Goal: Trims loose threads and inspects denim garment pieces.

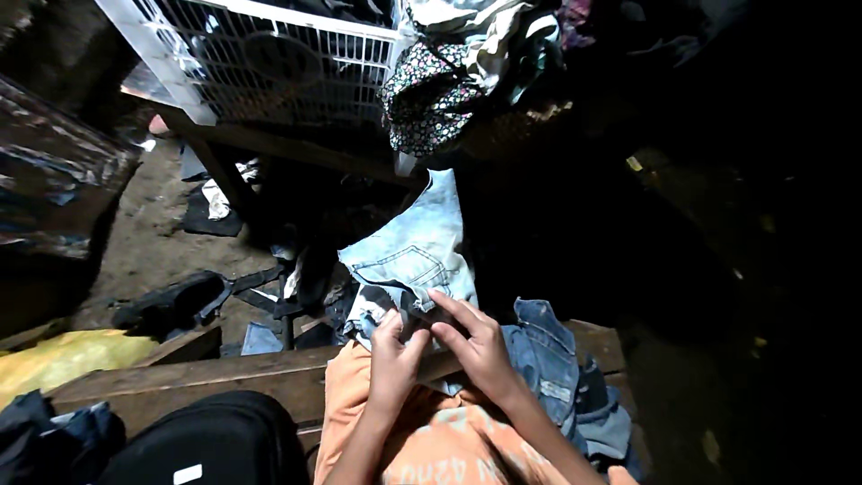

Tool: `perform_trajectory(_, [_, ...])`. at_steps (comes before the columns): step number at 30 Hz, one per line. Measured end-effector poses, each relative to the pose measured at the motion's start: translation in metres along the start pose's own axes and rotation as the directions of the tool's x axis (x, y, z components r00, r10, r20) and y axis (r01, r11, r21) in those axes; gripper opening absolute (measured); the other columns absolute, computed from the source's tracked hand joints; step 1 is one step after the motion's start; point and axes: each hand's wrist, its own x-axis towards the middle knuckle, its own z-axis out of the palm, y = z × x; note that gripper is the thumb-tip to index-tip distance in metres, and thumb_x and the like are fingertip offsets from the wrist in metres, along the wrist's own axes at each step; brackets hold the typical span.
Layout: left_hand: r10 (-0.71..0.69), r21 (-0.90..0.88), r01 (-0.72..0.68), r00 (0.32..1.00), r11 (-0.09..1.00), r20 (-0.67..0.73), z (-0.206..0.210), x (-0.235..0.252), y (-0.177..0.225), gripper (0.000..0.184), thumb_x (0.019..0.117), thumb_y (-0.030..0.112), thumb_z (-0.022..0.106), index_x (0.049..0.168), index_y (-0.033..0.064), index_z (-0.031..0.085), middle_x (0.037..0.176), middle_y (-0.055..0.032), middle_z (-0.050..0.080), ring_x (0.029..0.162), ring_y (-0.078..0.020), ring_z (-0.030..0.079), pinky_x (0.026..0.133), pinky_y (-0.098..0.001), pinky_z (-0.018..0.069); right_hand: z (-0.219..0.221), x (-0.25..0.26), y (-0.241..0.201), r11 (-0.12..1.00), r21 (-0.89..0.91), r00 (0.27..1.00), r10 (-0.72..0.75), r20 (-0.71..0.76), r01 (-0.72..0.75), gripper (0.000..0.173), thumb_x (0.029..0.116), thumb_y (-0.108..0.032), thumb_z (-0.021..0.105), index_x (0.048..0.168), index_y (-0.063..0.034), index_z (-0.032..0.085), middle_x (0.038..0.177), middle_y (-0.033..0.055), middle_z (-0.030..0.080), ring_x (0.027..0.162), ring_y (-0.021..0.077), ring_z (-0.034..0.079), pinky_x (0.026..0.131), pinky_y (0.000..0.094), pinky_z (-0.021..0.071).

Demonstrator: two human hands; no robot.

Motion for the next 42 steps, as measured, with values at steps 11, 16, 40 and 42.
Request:
perform_trajectory(11, [-0.183,-0.121,0.19,0.981,0.974,0.068,-0.006,0.011,0.003,0.008,0.0848,0.0,0.064,0.092,0.0024,0.066,0.083,0.0083,0.068,0.08,0.0063,0.065,0.078,-0.0163,0.055,-0.028,0.005,0.001,0.955,0.189,0.937,0.163,0.31,-0.229,0.055,0.0998,-0.037,0.06,0.143,-0.0039,0.057,0.118,0.0075,0.072,0.094,0.0056,0.067,0.084,0.0286,0.0564])
perform_trajectory(16, [-0.205,-0.186,0.217,0.975,0.958,0.083,-0.009,0.012,0.005,0.015,0.0848,-0.004,0.059,0.091,0.0061,0.067,0.08,0.0092,0.069,0.076,0.0039,0.066,0.074,-0.0176,0.0558,-0.023,-0.002,0.001,0.987,-0.106,0.977,0.14,0.16,-0.124,0.059,0.097,-0.047,0.06,0.142,-0.0089,0.06,0.115,0.012,0.073,0.089,0.0192,0.07,0.077,0.0401,0.0575])
perform_trajectory(40, [-0.225,-0.2,0.239,0.97,0.95,0.092,-0.007,0.002,0.001,0.007,0.0883,0.001,0.063,0.091,0.0038,0.068,0.082,0.0066,0.071,0.079,0.0021,0.068,0.077,-0.0191,0.0572,-0.033,0.012,-0.002,0.96,0.208,0.926,0.103,0.364,-0.189,0.048,0.1055,-0.033,0.05,0.139,0.0003,0.06,0.101,0.0023,0.072,0.077,-0.001,0.061,0.072,0.0198,0.0526])
perform_trajectory(42, [-0.217,-0.196,0.234,0.971,0.952,0.103,-0.007,0.001,0.001,0.01,0.0841,-0.001,0.063,0.09,0.0058,0.068,0.081,0.0079,0.07,0.078,0.0025,0.067,0.075,-0.0189,0.057,-0.032,0.006,-0.002,0.998,-0.007,0.951,0.067,0.301,-0.068,0.05,0.104,-0.042,0.051,0.14,-0.0092,0.063,0.114,0.0085,0.074,0.088,0.0133,0.071,0.076,0.036,0.0579])
